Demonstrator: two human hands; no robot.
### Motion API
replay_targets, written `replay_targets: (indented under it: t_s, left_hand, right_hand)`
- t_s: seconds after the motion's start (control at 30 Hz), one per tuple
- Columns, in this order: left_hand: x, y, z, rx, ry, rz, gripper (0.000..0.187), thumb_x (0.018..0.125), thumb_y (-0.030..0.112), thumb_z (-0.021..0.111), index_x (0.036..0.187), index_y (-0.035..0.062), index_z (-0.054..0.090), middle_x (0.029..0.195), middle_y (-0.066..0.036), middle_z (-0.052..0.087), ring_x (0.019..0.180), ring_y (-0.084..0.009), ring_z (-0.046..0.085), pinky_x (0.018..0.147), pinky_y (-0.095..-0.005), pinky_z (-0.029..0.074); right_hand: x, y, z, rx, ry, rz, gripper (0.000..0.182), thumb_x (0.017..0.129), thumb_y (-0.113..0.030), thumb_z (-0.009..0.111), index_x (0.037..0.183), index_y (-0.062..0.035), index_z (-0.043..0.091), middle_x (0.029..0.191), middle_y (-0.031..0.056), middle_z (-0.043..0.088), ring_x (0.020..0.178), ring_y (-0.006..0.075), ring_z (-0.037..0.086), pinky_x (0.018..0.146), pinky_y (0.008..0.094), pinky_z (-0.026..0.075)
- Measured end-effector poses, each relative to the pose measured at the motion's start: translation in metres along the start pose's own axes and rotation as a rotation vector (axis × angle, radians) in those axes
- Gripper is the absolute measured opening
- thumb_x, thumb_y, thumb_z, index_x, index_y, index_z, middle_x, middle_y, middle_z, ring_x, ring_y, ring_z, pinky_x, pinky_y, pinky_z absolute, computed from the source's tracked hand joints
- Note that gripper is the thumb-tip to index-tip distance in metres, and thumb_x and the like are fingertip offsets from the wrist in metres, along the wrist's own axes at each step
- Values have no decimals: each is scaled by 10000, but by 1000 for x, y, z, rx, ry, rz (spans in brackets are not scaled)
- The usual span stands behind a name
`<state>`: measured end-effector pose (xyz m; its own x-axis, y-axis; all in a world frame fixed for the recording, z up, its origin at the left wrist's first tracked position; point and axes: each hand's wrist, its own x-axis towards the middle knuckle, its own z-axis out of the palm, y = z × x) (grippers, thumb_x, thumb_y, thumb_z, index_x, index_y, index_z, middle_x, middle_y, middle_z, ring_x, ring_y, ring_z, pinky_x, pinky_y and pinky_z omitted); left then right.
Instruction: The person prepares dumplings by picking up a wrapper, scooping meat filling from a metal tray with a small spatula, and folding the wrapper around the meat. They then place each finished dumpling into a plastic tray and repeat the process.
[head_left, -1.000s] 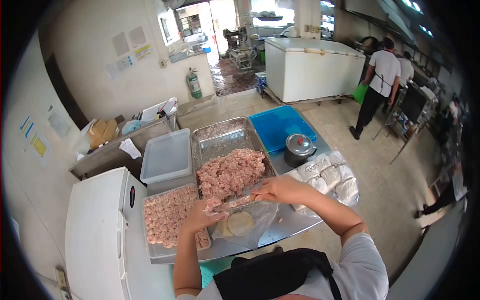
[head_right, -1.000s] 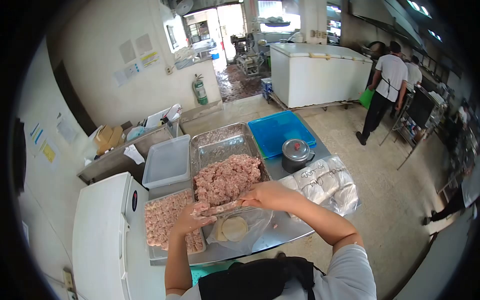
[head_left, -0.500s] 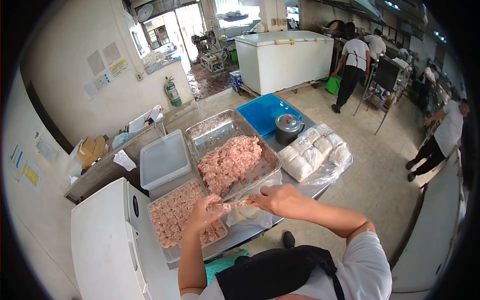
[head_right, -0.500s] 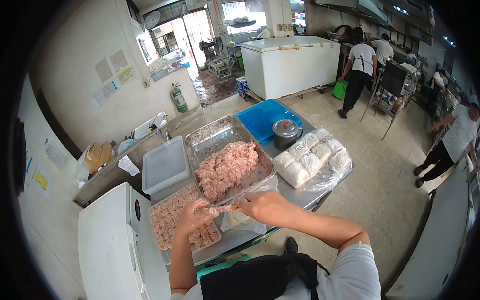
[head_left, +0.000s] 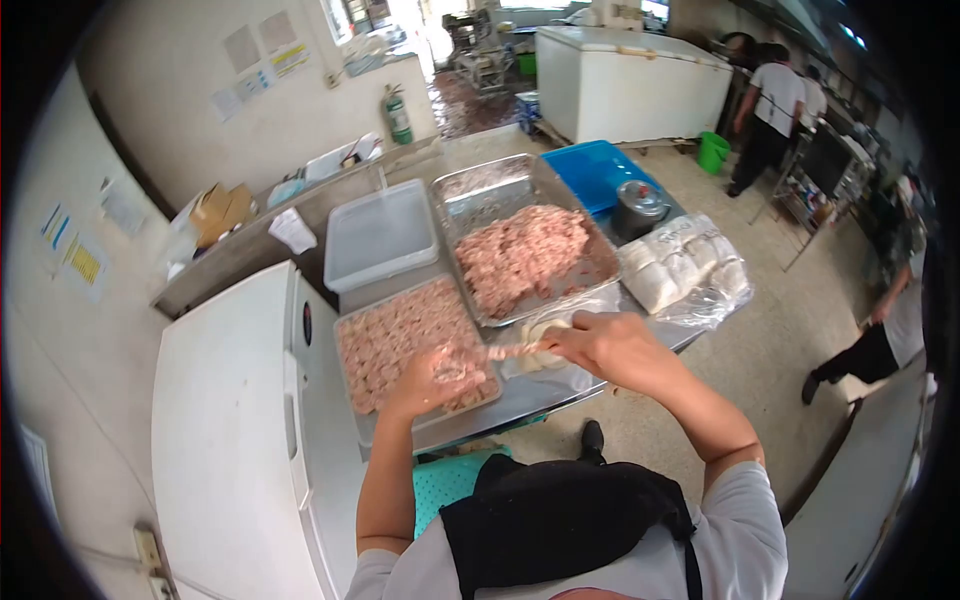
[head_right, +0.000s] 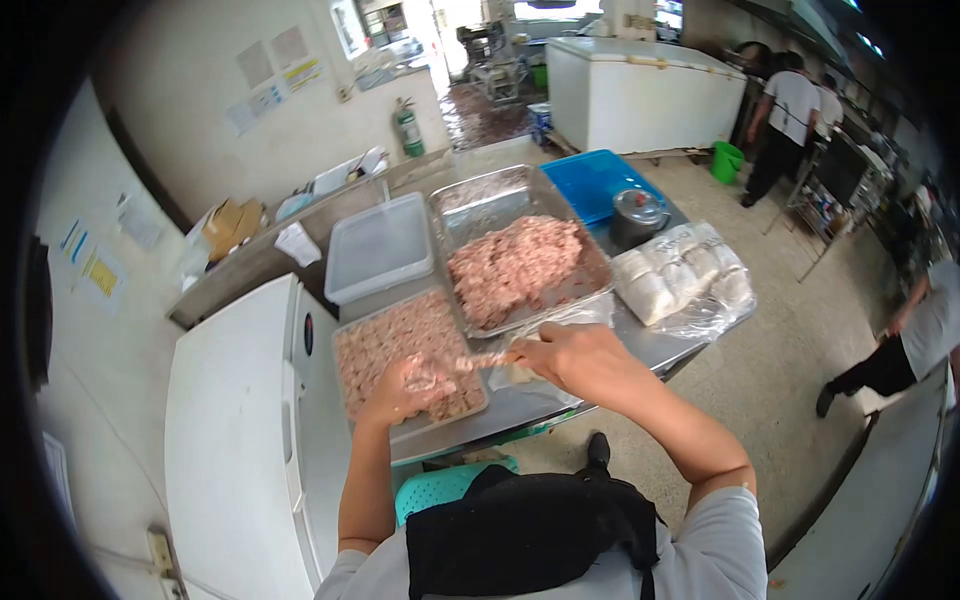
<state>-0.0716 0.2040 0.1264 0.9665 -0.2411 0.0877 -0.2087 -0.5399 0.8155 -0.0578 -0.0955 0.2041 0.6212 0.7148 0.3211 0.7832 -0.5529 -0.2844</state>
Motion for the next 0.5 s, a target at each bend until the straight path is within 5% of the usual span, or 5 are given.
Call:
replay_targets:
  t_s: [0.03, 0.17, 0.2, 0.33, 0.5]
  left_hand:
    - [-5, 2, -2, -186, -13, -216, 359, 729, 294, 815, 899, 30, 641, 829, -60, 660, 820, -186, 643, 744, -346, 503]
    - [-13, 2, -12, -34, 40, 75, 442, 729, 361, 819, 944, 21, 636, 869, -73, 659, 865, -196, 634, 796, -341, 491]
    - [-20, -2, -11, -38, 55, 52, 454, 715, 244, 837, 1040, 6, 628, 934, -70, 655, 887, -149, 614, 811, -294, 486]
    - [-42, -16, -12, 95, 152, -93, 478, 703, 266, 843, 1042, 1, 633, 943, -65, 666, 912, -157, 618, 842, -296, 477]
    - [-51, -26, -13, -162, 175, -5, 538, 665, 325, 863, 1042, 9, 647, 918, -120, 671, 899, -188, 630, 823, -312, 490]
  right_hand:
    - [2, -7, 2, -119, 88, 41, 233, 897, -244, 611, 1106, -152, 657, 751, 97, 596, 632, 297, 619, 520, 408, 490]
    - [11, -10, 36, -6, 28, -85, 230, 864, -233, 646, 1084, -170, 670, 710, 80, 569, 610, 283, 610, 515, 393, 490]
    - [16, -11, 24, -88, -20, -51, 240, 862, -231, 647, 1084, -143, 668, 720, 90, 584, 623, 288, 616, 526, 402, 493]
    - [19, -27, 6, 31, -21, 11, 260, 900, -279, 598, 1092, -114, 660, 774, 103, 609, 643, 320, 619, 546, 416, 489]
    - [16, -30, 71, 269, -136, 21, 277, 928, -280, 571, 1125, -102, 649, 856, 144, 635, 759, 360, 625, 673, 447, 499]
